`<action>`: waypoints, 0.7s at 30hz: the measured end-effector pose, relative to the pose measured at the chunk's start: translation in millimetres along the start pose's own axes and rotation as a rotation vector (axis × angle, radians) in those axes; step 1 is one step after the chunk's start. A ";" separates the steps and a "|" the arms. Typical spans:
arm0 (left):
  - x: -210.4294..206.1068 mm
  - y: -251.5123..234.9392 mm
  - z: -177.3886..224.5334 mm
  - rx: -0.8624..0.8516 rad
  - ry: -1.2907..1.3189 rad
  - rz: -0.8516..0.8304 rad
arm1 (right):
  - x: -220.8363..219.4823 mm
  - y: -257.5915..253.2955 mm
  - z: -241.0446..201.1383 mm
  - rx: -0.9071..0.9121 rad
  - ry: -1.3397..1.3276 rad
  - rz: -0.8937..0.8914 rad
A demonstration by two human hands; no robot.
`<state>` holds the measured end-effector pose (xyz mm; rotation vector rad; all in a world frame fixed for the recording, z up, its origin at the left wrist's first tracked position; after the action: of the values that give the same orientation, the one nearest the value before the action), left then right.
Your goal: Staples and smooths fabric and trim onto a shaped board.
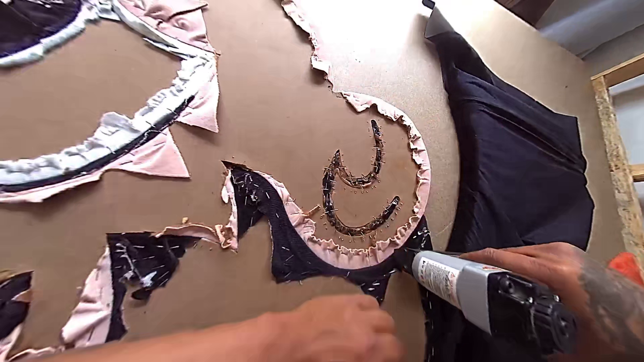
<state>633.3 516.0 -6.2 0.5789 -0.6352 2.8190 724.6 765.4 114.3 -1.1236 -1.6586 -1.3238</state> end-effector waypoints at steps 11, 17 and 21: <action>-15.1 -30.9 -20.7 0.018 0.075 0.104 | 7.4 23.5 23.9 -0.022 -0.023 0.063; -23.7 -28.6 -19.0 -0.007 -0.009 0.000 | 36.4 50.7 -25.1 -0.264 0.009 0.136; -32.0 -26.9 -16.9 -0.073 -0.093 -0.009 | -24.8 73.8 -17.7 -0.639 0.228 0.107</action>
<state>663.9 544.3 -23.6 0.7003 -0.7476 2.7605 802.7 750.2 120.8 -1.3268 -1.0127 -1.8961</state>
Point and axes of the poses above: each hand's wrist, its own y-axis away from the middle knuckle, its own x-axis out of the back of the hand, z = x × y, the point moved 2 cm from there along -y, towards the middle knuckle, and after that the axes turned 11 degrees about y, right-handed, at the moved point
